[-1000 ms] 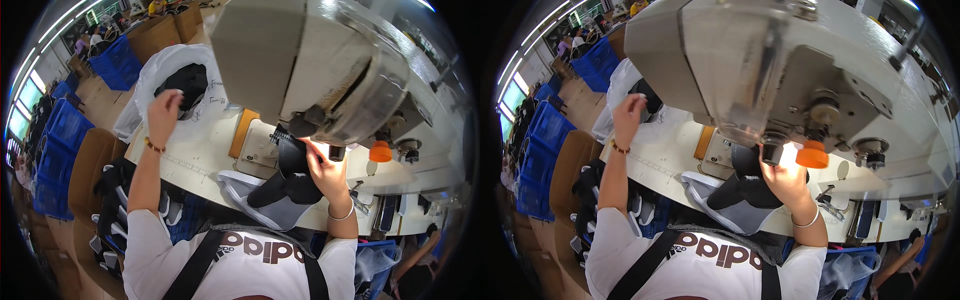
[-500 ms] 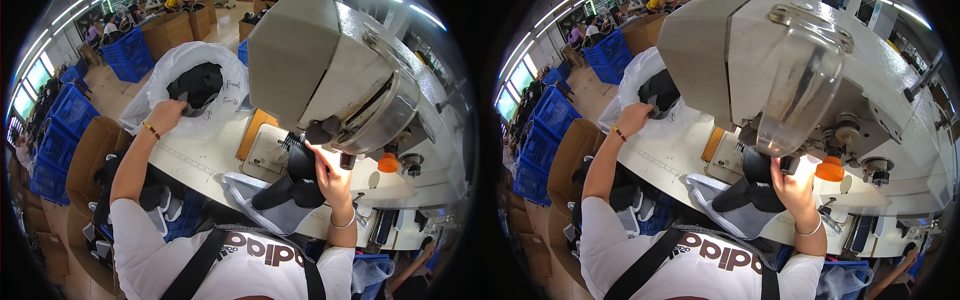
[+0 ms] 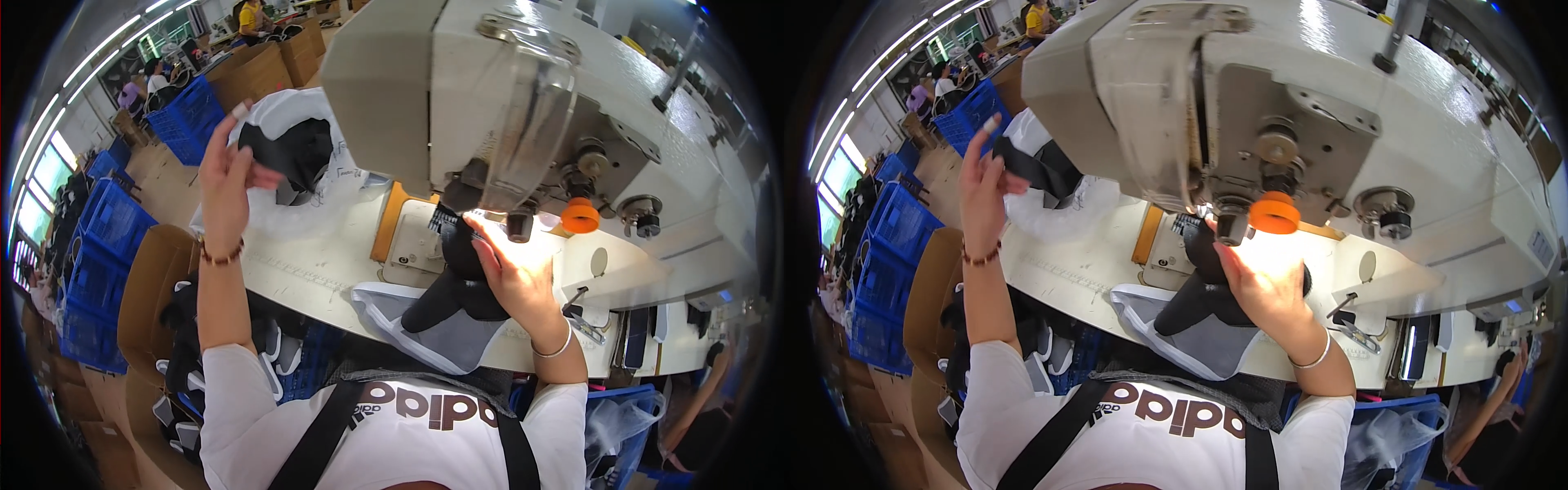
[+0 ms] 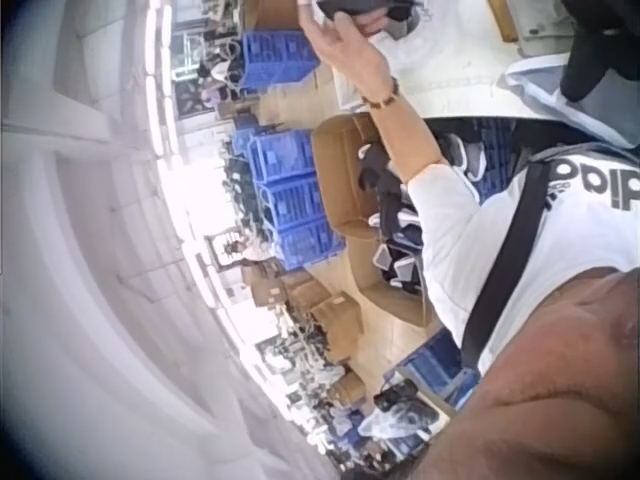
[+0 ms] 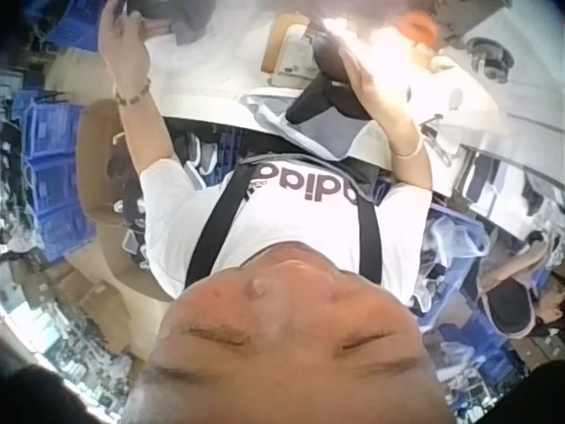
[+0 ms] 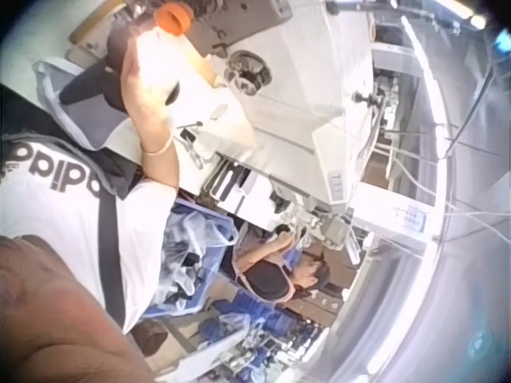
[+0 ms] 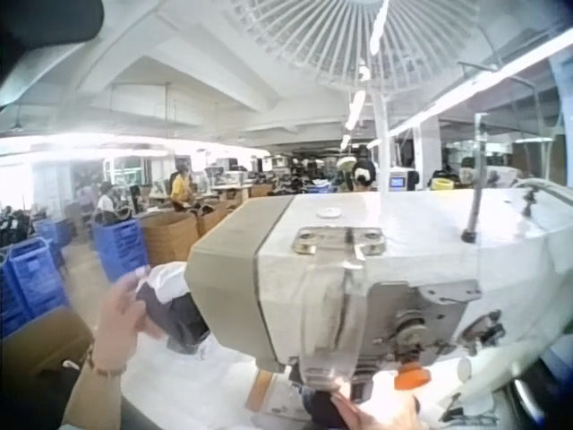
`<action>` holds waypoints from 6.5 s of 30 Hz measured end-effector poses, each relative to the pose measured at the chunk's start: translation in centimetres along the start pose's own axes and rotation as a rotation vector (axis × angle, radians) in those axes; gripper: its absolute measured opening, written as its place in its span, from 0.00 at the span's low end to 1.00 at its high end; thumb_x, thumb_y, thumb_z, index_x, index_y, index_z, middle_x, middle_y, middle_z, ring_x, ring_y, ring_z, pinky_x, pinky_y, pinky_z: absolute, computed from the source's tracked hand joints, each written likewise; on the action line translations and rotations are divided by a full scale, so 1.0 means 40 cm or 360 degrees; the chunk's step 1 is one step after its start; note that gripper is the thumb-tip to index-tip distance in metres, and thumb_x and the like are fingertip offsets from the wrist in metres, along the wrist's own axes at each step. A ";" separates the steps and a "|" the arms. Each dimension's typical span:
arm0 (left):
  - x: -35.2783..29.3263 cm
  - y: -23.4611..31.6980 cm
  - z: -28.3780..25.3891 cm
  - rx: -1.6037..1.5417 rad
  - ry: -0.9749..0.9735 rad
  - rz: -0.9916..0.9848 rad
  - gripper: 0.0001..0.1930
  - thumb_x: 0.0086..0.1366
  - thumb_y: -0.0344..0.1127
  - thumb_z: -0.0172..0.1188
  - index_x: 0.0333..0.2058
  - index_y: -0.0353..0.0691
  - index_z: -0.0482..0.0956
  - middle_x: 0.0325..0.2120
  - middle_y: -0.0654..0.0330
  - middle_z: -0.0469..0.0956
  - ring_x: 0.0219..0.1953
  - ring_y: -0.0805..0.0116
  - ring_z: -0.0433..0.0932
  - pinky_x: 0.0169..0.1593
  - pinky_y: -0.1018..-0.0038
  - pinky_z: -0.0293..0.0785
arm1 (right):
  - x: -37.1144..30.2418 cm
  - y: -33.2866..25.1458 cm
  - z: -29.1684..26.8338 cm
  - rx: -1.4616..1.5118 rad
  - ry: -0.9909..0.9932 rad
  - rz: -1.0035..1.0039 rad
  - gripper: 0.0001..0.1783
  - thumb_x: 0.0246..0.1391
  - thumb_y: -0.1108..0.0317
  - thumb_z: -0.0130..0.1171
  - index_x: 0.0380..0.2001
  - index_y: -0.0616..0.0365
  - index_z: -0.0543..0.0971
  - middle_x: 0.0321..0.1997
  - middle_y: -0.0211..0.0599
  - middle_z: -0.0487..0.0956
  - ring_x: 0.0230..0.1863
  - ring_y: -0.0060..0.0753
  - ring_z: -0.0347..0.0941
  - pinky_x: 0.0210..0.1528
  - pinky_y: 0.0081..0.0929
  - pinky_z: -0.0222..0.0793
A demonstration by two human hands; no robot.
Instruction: Sewing and assembling shoe components using a heavy-duty sewing machine.
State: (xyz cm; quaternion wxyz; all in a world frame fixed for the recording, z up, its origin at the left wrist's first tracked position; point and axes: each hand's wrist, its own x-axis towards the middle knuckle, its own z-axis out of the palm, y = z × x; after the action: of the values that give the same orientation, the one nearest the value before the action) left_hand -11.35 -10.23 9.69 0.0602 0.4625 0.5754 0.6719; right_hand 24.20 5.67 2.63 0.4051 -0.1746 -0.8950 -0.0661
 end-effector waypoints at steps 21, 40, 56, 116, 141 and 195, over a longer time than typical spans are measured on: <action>-0.238 0.100 0.231 0.0631 -0.0707 0.1461 0.20 0.45 0.25 0.64 0.40 0.40 0.89 0.25 0.64 0.68 0.20 0.70 0.74 0.21 0.75 0.71 | 0.003 -0.081 -0.086 0.0174 -0.0394 -0.0215 0.43 0.47 0.72 0.66 0.70 0.40 0.73 0.28 0.28 0.66 0.27 0.33 0.67 0.37 0.30 0.66; -0.269 -0.001 0.310 -0.0527 -0.1147 0.1925 0.17 0.73 0.29 0.51 0.57 0.55 0.71 0.35 0.51 0.82 0.33 0.58 0.85 0.32 0.66 0.85 | 0.012 -0.030 -0.074 0.0561 -0.0274 -0.0307 0.11 0.45 0.71 0.67 0.32 0.55 0.76 0.26 0.32 0.70 0.27 0.34 0.74 0.28 0.33 0.70; -0.211 -0.104 0.360 0.0606 -0.0543 0.2223 0.15 0.71 0.37 0.59 0.53 0.42 0.78 0.50 0.59 0.83 0.53 0.64 0.83 0.68 0.54 0.72 | 0.009 -0.048 -0.052 0.0921 -0.0398 -0.0289 0.11 0.47 0.74 0.66 0.36 0.57 0.78 0.27 0.34 0.72 0.25 0.39 0.72 0.28 0.34 0.68; -0.175 -0.066 0.370 0.0823 -0.0967 0.1560 0.12 0.54 0.29 0.64 0.39 0.35 0.84 0.36 0.56 0.80 0.47 0.57 0.83 0.51 0.65 0.84 | -0.012 0.026 -0.051 0.0554 -0.0140 0.0185 0.11 0.38 0.77 0.70 0.29 0.57 0.84 0.27 0.36 0.81 0.25 0.45 0.78 0.28 0.35 0.72; -0.171 -0.074 0.377 0.0828 -0.0850 0.1473 0.11 0.56 0.28 0.64 0.39 0.36 0.81 0.41 0.47 0.80 0.21 0.71 0.73 0.25 0.76 0.74 | -0.087 0.067 -0.038 0.0378 -0.0235 -0.0119 0.13 0.42 0.70 0.70 0.35 0.54 0.84 0.36 0.33 0.83 0.38 0.42 0.81 0.38 0.42 0.70; -0.159 -0.122 0.391 0.0802 -0.0932 0.1583 0.07 0.55 0.30 0.65 0.33 0.40 0.81 0.33 0.63 0.74 0.27 0.74 0.76 0.31 0.77 0.75 | -0.098 0.050 -0.017 -0.0224 -0.0267 -0.0071 0.15 0.54 0.67 0.71 0.45 0.53 0.82 0.34 0.32 0.83 0.28 0.37 0.80 0.33 0.37 0.75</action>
State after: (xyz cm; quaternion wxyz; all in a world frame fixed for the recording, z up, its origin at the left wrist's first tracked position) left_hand 0.86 -1.28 0.73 -0.2154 0.8396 0.3917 0.3087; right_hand 27.79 6.33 0.12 0.3138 -0.1876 -0.9226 -0.1229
